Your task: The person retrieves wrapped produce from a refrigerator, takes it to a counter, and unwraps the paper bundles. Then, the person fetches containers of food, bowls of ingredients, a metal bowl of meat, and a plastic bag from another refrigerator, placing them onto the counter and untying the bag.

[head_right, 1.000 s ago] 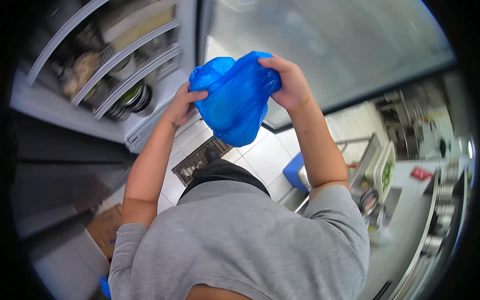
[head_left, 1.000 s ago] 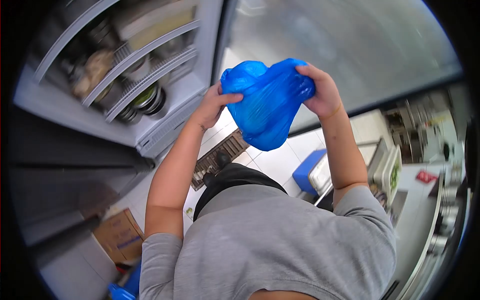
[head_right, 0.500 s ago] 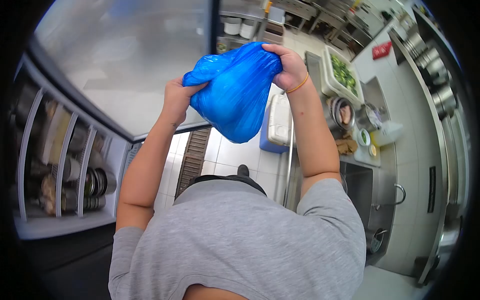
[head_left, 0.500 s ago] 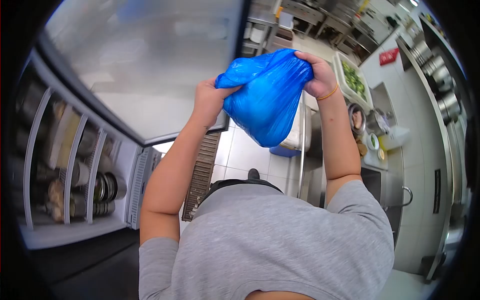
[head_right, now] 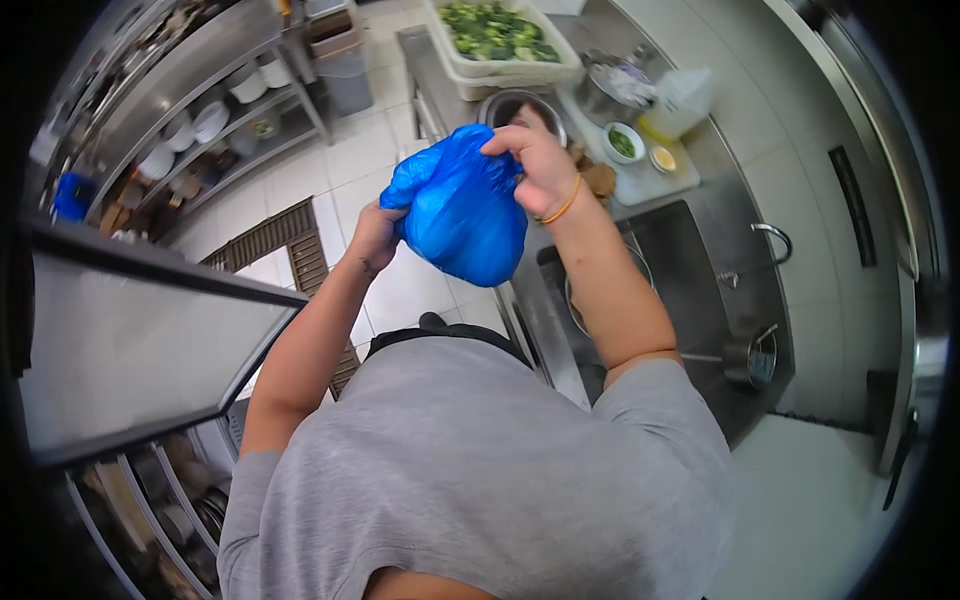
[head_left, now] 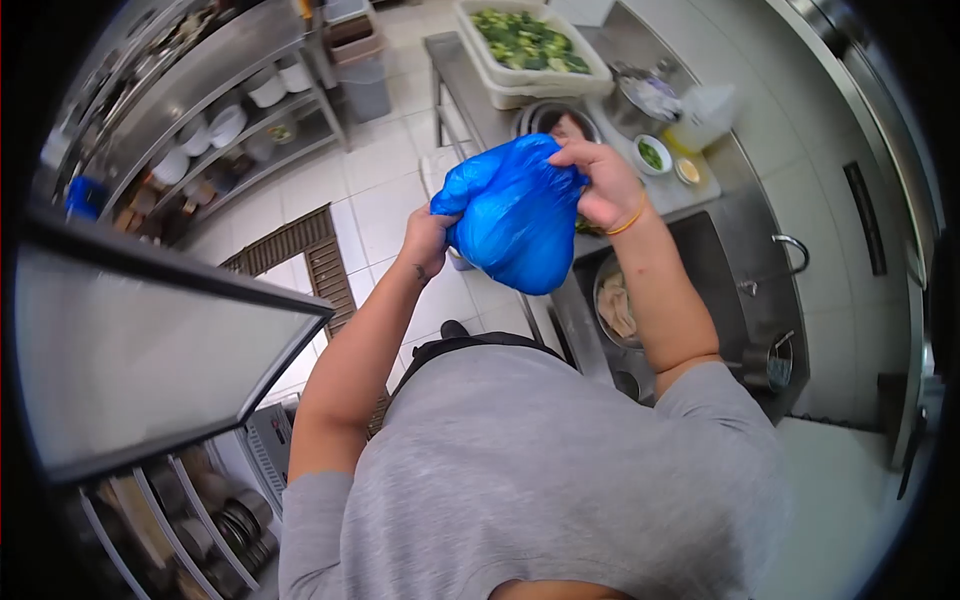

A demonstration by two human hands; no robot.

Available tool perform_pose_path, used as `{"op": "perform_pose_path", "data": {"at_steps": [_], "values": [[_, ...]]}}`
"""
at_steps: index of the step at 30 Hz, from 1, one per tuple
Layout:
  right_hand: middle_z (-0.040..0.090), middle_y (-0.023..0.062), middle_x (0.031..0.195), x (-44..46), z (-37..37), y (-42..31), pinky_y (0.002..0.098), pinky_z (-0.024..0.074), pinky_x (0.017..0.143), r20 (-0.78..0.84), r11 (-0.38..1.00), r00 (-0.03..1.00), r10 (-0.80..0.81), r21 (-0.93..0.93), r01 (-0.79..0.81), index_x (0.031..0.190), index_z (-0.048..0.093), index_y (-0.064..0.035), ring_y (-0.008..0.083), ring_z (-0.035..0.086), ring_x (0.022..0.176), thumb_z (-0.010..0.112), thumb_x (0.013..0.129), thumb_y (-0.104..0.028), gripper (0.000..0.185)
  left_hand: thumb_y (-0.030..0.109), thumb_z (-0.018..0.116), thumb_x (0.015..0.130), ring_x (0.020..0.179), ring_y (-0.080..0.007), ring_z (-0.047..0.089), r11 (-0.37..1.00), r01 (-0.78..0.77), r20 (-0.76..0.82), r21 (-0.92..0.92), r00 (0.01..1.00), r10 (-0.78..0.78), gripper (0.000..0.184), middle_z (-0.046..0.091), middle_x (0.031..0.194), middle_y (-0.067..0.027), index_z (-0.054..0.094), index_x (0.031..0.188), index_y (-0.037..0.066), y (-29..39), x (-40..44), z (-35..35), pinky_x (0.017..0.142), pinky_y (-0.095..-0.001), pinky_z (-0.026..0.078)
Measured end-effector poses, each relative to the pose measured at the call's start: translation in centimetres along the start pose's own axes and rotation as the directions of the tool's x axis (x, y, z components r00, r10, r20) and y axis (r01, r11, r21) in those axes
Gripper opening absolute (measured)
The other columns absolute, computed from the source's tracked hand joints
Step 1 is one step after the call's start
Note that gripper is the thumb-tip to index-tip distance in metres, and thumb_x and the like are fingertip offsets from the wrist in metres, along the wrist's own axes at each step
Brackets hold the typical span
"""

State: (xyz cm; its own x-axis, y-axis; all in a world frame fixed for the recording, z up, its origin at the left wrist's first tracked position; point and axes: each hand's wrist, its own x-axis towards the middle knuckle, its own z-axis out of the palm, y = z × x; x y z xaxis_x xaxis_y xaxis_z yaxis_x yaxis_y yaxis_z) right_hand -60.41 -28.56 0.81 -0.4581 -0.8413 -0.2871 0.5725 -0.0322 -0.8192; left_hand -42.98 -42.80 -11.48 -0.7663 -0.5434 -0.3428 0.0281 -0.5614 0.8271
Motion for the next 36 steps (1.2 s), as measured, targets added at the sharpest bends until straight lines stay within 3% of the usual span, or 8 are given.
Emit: {"op": "perform_pose_path", "data": {"at_steps": [7,16,21,24,25,29,32,36], "values": [[0.061,0.0071,0.090,1.8,-12.8,4.9,0.0208,0.0444,0.071,-0.101,0.974,0.995,-0.006,-0.227,-0.018,0.102,0.058,0.0048,0.0131,0.056,0.082,0.048,0.061,0.010,0.043,-0.002,0.058,0.078,0.108,-0.0210,0.050,0.920,0.284,0.159,0.269,0.930,-0.333,0.071,0.043,0.128,-0.0143,0.023,0.139,0.004,-7.4,5.1,3.9,0.089,-0.0345,0.045],[0.060,0.0094,0.105,5.3,-15.9,1.9,0.0254,0.0459,0.083,0.019,0.936,0.970,-0.242,-0.260,0.239,0.117,0.053,0.0047,0.0160,0.058,0.092,0.047,0.065,0.018,0.054,0.006,0.055,0.087,0.101,-0.0158,0.052,0.941,0.096,0.136,0.324,0.980,-0.146,0.056,0.053,0.116,-0.0087,0.031,0.138,0.003,-8.6,10.7,5.9,0.090,-0.0285,0.042],[0.058,0.0078,0.104,5.9,-16.5,1.9,0.0258,0.0459,0.084,0.038,0.850,0.945,-0.324,-0.427,0.308,0.117,0.052,-0.0005,0.0151,0.057,0.091,0.055,0.068,0.014,0.050,0.005,0.059,0.084,0.117,-0.0271,0.046,0.867,0.036,0.218,0.497,0.962,-0.164,0.074,0.042,0.133,-0.0156,0.015,0.143,0.004,-6.8,11.9,7.7,0.101,-0.0344,0.034],[0.060,0.0080,0.094,3.4,-16.8,3.5,0.0289,0.0496,0.076,-0.065,0.720,0.898,-0.435,-0.624,0.303,0.108,0.054,-0.0019,0.0163,0.059,0.085,0.066,0.065,0.006,0.045,0.005,0.064,0.079,0.118,-0.0274,0.045,0.684,-0.052,0.094,0.728,0.995,-0.024,0.079,0.041,0.134,-0.0177,0.017,0.143,0.004,-6.8,11.5,8.1,0.102,-0.0355,0.034],[0.060,0.0078,0.093,2.7,-17.2,4.3,0.0289,0.0498,0.075,-0.125,0.705,0.883,-0.452,-0.657,0.268,0.104,0.056,-0.0021,0.0165,0.059,0.083,0.068,0.066,0.005,0.041,0.010,0.069,0.075,0.115,-0.0316,0.047,0.476,-0.275,0.133,0.835,0.941,0.310,0.069,0.048,0.124,-0.0190,0.036,0.135,0.005,-7.0,10.9,8.3,0.099,-0.0363,0.037],[0.060,0.0082,0.092,0.8,-17.4,6.7,0.0289,0.0498,0.073,-0.152,0.723,0.855,-0.495,-0.619,0.308,0.090,0.060,-0.0007,0.0181,0.060,0.081,0.069,0.069,0.001,0.023,0.016,0.071,0.072,0.099,-0.0318,0.054,0.175,-0.668,0.520,0.723,0.694,0.498,0.030,0.057,0.104,-0.0146,0.065,0.101,0.008,-3.1,6.5,13.8,0.084,-0.0366,0.044],[0.061,0.0090,0.090,-0.5,-15.8,6.2,0.0290,0.0493,0.071,-0.039,0.606,0.809,-0.586,-0.684,0.406,0.084,0.062,0.0009,0.0198,0.061,0.081,0.067,0.072,-0.001,0.013,0.016,0.070,0.076,0.097,-0.0279,0.056,0.153,-0.669,0.608,0.728,0.732,0.306,0.031,0.059,0.101,-0.0128,0.064,0.106,0.007,-2.7,6.6,15.7,0.084,-0.0356,0.045],[0.062,0.0122,0.091,-0.8,-15.9,6.2,0.0316,0.0490,0.071,-0.026,0.568,0.825,-0.565,-0.737,0.366,0.086,0.062,0.0014,0.0249,0.061,0.083,0.064,0.074,-0.004,0.013,0.014,0.067,0.078,0.087,-0.0297,0.058,0.339,-0.530,0.544,0.777,0.837,0.064,0.024,0.060,0.093,-0.0132,0.065,0.101,0.005,-2.3,7.6,15.6,0.078,-0.0359,0.047]]}}
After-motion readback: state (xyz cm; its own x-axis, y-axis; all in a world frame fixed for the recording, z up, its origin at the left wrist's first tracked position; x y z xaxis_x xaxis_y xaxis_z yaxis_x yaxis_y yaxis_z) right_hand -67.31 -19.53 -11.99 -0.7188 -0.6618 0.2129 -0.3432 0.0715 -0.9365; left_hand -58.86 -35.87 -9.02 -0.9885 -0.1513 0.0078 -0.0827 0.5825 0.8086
